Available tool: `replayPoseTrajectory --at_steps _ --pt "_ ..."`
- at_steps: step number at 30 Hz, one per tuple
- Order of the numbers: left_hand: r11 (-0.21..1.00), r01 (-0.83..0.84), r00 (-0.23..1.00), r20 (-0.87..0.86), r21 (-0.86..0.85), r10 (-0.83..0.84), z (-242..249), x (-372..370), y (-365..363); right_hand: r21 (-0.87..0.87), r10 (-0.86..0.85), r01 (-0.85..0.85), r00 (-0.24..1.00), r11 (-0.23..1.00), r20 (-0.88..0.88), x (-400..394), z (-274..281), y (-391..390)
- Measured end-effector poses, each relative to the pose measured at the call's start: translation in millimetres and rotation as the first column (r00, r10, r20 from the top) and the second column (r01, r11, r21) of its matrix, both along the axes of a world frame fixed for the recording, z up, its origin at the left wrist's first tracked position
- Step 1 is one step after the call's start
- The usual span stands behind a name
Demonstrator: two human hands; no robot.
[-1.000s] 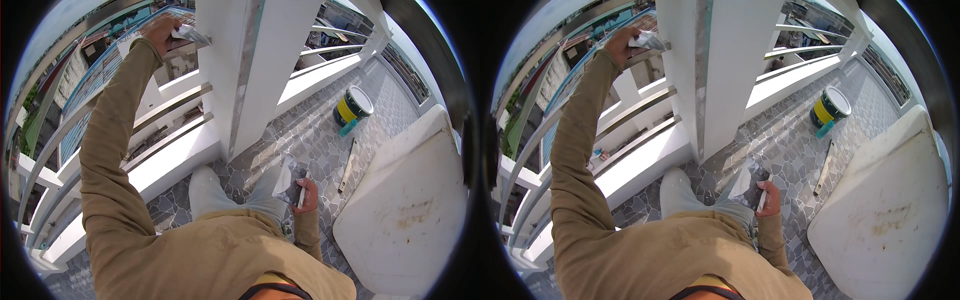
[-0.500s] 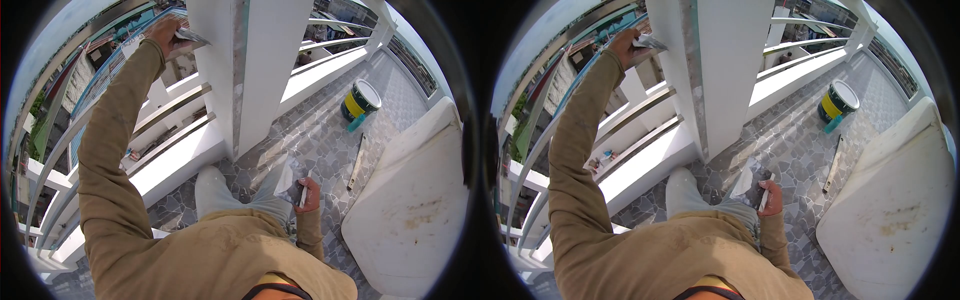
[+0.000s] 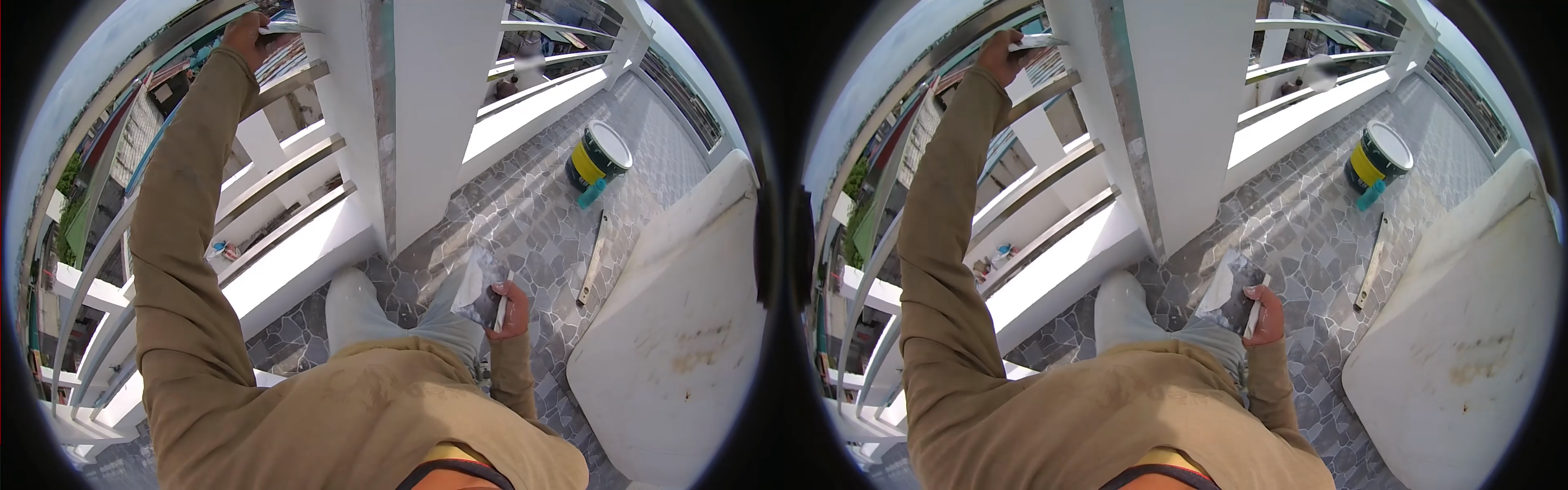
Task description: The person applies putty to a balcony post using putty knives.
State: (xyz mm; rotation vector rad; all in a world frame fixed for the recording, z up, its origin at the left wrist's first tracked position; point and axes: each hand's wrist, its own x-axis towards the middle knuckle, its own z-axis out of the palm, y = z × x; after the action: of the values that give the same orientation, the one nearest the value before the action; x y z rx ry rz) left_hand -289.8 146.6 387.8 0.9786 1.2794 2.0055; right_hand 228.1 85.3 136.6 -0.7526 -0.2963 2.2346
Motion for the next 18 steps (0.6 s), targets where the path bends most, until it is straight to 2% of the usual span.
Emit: replayPoseTrajectory --at_steps 2,4,8,10,13,15,18 --pt "0.998 -0.052 0.997 0.065 0.031 0.050 -5 15 -18 0.042 -0.007 0.005 0.999 0.999 0.033 -2 2 0" --pt "0.996 -0.067 0.977 0.200 -0.055 0.077 -12 11 -22 0.089 -0.032 0.027 0.998 0.996 0.057 -1 4 2" --pt "0.989 -0.030 0.994 0.100 -0.146 0.045 -34 -4 -19 0.086 -0.061 0.055 0.996 0.995 0.068 4 0 5" --pt "0.989 -0.050 0.989 0.135 -0.137 0.068 -34 -2 -16 0.076 -0.058 0.053 0.996 0.996 0.070 2 3 5" --pt "0.976 -0.054 0.991 0.111 -0.213 0.080 -30 7 -18 0.072 -0.093 0.083 0.985 0.994 0.144 2 6 3" --pt "0.968 -0.019 0.995 0.091 -0.248 0.043 -29 6 -14 0.073 -0.036 0.034 0.999 0.997 0.020 10 -11 7" --pt "0.967 -0.016 0.994 0.101 -0.255 0.043 -26 13 -11 0.073 -0.011 0.011 1.000 0.997 0.006 6 -9 5"
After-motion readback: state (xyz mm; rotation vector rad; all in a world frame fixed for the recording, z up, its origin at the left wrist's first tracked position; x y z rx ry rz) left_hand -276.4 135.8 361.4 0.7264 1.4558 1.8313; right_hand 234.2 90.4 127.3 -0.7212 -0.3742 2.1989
